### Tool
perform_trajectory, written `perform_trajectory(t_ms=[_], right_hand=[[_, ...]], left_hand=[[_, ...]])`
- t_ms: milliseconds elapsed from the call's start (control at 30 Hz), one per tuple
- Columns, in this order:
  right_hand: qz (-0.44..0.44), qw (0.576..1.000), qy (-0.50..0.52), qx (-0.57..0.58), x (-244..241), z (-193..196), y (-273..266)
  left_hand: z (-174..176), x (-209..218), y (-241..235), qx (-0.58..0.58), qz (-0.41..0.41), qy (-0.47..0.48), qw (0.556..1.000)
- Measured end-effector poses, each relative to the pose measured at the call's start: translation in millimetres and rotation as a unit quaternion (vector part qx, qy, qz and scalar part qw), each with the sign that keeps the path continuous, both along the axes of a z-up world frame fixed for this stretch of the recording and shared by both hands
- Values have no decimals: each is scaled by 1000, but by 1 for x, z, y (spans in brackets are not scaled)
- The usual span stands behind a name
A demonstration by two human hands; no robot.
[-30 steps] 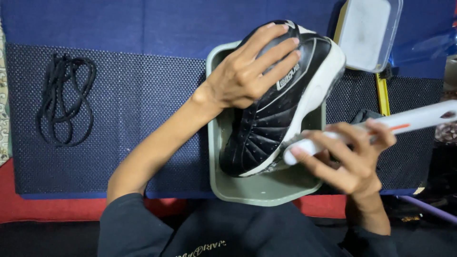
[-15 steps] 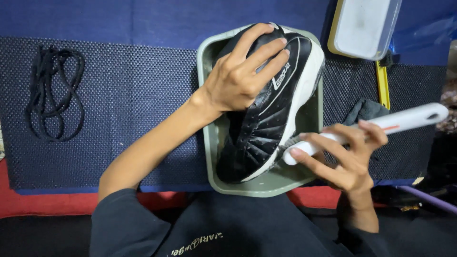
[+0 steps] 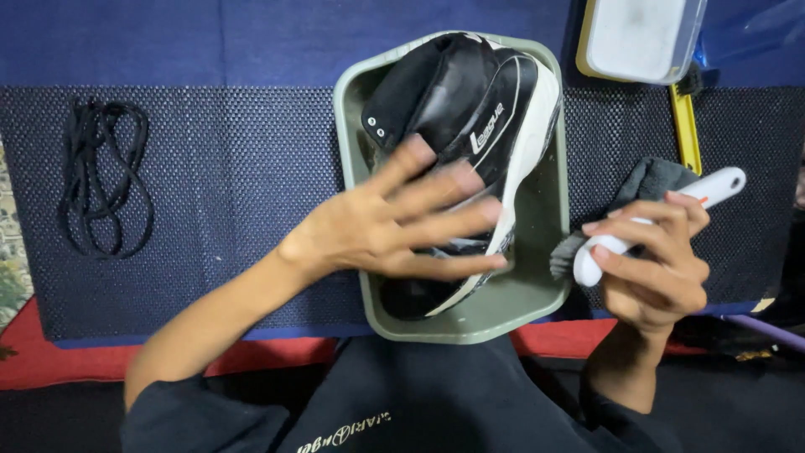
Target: The person scrubs a black and white sneaker with a white brush, then wipes it with a dark cloth and a yellow sponge. The shoe is held over a grey basin while cleaning.
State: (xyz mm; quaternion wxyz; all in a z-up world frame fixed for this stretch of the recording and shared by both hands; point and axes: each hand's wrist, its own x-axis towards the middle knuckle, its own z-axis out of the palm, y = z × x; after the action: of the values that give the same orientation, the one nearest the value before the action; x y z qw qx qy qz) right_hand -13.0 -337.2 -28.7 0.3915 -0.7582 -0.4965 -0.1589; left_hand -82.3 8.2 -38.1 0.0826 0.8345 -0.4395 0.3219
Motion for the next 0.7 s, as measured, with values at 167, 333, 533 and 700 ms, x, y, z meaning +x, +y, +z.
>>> perform_trajectory(t_ms=[167,333,533,700], right_hand=[[19,1000,10,0,-1,2,8],[20,1000,-13,-11,-11,18,18],[-13,998,-61,-13,-45,30,32],[31,973,-146,-178,-73,51,43]], left_hand=[[-4,19,-11,-4,-84,-27,996],[14,21,-13,-29,-38,-41,998],[11,26,-35,-107,-5,-55,993],[8,25,-40,-149,5,-58,987]])
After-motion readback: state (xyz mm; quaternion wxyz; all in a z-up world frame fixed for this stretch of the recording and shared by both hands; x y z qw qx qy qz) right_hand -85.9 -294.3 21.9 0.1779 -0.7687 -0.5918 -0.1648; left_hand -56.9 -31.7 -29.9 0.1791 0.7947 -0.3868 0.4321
